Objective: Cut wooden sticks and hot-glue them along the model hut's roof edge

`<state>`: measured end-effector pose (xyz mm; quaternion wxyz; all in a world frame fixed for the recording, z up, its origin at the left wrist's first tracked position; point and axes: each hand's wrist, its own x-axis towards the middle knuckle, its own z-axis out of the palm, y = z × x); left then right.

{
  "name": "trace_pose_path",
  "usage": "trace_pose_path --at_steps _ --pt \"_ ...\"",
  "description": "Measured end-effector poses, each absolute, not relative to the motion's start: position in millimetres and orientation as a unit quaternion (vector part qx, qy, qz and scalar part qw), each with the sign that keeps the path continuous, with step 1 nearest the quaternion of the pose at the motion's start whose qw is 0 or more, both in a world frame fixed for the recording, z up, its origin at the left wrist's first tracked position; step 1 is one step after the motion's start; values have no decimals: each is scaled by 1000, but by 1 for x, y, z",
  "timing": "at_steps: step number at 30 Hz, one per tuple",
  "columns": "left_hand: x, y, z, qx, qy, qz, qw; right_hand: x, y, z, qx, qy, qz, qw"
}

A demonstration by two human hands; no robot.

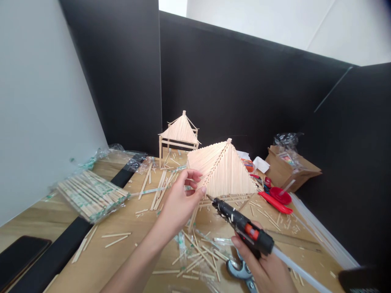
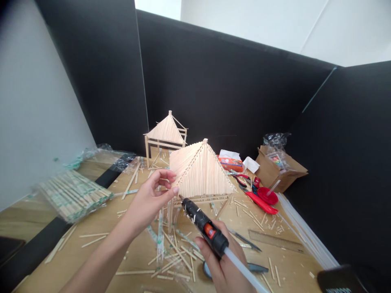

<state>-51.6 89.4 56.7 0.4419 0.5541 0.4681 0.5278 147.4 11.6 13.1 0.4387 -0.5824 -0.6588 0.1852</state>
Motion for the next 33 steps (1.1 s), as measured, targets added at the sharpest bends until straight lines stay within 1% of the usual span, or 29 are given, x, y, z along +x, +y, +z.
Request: trace_pose_path --at_steps 8,14,22,30,33 --pt "-52 90 57 552 466 529 445 145 13 18 -591 -664 175 423" --pt "-52 89 57 551 466 533 441 142 16 23 -590 -659 192 426" --pt "-52 90 55 558 465 526 442 138 18 27 -591 -657 166 437" --pt "-53 91 54 553 460 533 446 150 12 20 -580 -697 142 397" --pt "-53 92 54 553 461 534 443 153 11 20 -576 -702 141 395"
